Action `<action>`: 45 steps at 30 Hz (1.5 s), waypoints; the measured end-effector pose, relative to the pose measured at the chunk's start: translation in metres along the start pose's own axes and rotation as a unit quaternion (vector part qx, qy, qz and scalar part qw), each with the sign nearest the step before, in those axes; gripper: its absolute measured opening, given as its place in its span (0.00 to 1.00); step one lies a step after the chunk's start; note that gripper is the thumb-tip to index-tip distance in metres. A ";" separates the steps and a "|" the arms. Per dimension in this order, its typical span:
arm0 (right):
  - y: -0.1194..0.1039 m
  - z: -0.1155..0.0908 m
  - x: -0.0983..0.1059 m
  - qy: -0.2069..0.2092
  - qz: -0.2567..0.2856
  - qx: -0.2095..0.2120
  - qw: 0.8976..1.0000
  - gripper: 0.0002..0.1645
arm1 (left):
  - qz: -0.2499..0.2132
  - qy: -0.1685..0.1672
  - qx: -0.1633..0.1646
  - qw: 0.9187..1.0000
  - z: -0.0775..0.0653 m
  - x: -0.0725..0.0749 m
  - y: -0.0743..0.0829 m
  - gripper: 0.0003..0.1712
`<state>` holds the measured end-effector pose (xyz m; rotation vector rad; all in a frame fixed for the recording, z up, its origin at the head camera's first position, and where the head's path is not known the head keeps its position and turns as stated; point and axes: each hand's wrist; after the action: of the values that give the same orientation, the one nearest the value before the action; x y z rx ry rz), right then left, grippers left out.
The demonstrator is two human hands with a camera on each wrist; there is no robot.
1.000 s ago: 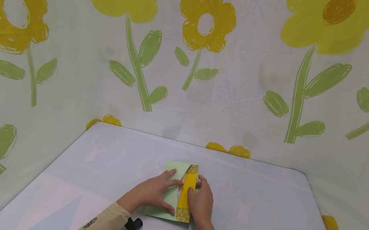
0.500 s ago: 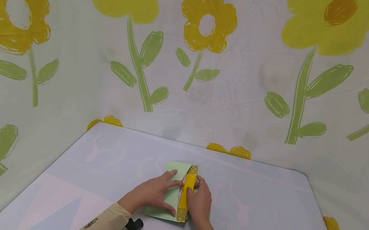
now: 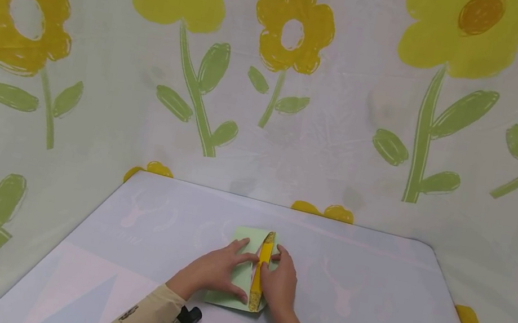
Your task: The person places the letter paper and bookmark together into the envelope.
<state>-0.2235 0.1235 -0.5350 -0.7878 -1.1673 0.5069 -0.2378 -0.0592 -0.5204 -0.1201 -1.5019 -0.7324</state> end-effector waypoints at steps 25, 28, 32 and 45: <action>0.005 -0.001 -0.004 -0.012 0.030 0.044 0.999 0.36 | 0.008 0.013 -0.021 1.000 -0.001 -0.001 0.000 0.54; 0.005 -0.002 -0.003 -0.013 0.037 0.045 0.998 0.37 | 0.010 0.011 -0.017 1.000 0.000 0.000 0.000 0.54; 0.004 -0.003 -0.003 -0.012 0.043 0.048 0.998 0.37 | 0.012 0.007 -0.012 1.000 -0.001 0.001 0.000 0.54; 0.003 -0.005 -0.004 -0.022 0.070 0.061 0.995 0.36 | 0.009 0.019 -0.024 0.999 -0.001 0.000 -0.002 0.52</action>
<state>-0.2196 0.1210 -0.5413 -0.7600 -1.1158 0.7090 -0.2384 -0.0615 -0.5211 -0.1552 -1.4459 -0.7533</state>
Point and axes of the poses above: each hand's wrist, its own z-axis towards the middle knuckle, its own x-axis out of the back of the hand, y = z × x, and after that the axes turned 7 degrees about y, right-handed
